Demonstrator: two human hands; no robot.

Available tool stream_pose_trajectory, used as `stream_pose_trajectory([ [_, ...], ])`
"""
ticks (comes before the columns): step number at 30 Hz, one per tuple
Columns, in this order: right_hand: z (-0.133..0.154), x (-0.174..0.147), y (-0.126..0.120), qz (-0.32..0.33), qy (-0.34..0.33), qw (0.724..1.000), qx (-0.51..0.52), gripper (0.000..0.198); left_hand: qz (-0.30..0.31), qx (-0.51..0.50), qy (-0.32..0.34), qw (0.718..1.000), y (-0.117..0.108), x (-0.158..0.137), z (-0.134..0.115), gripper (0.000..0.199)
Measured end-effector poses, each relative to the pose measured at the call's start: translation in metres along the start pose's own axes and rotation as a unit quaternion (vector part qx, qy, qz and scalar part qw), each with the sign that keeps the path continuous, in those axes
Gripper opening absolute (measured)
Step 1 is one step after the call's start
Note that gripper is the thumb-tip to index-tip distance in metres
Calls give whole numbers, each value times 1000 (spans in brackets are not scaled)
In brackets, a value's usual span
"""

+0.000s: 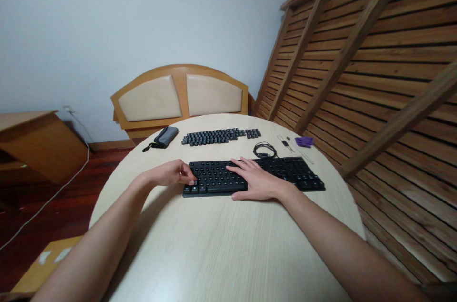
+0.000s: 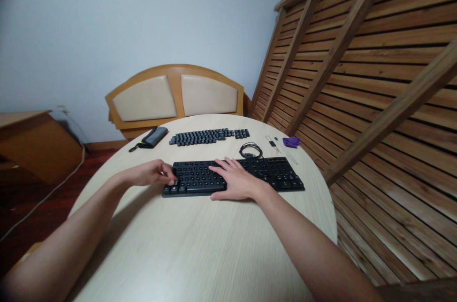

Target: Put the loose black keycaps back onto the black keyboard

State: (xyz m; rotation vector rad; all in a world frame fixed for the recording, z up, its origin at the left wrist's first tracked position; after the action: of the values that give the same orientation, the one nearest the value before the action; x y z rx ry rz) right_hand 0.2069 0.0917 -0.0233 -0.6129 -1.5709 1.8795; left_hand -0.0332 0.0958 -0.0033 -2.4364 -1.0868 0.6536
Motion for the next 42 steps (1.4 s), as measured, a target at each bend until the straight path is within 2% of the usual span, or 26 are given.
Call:
stream_pose_trajectory([
  [12, 1, 0, -3, 13, 13, 1000, -3, 85, 3, -59, -26, 998, -4, 4, 16, 33],
  [23, 3, 1, -3, 9, 11, 1000, -6, 86, -4, -33, -38, 999, -6, 5, 17, 32],
  [33, 4, 0, -4, 13, 14, 1000, -15, 88, -30, -81, -73, 994, -12, 8, 34, 27],
  [40, 3, 0, -4, 13, 15, 1000, -11, 87, -21, -87, -34, 995, -8, 6, 33, 30],
  [42, 3, 0, -4, 7, 15, 1000, -5, 86, -57, -62, -6, 996, -13, 7, 33, 37],
])
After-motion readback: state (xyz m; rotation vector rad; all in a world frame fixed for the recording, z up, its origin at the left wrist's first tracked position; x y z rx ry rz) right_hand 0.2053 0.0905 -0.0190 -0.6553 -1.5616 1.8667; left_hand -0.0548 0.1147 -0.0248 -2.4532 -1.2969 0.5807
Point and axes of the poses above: each hand's wrist, its own x-axis towards the middle knuckle, its own y-axis out of the palm, z = x × y, the point moved 7 cm from there along x, towards the middle knuckle, and after that the axes turned 11 degrees about -x, right-handed, at the moved point
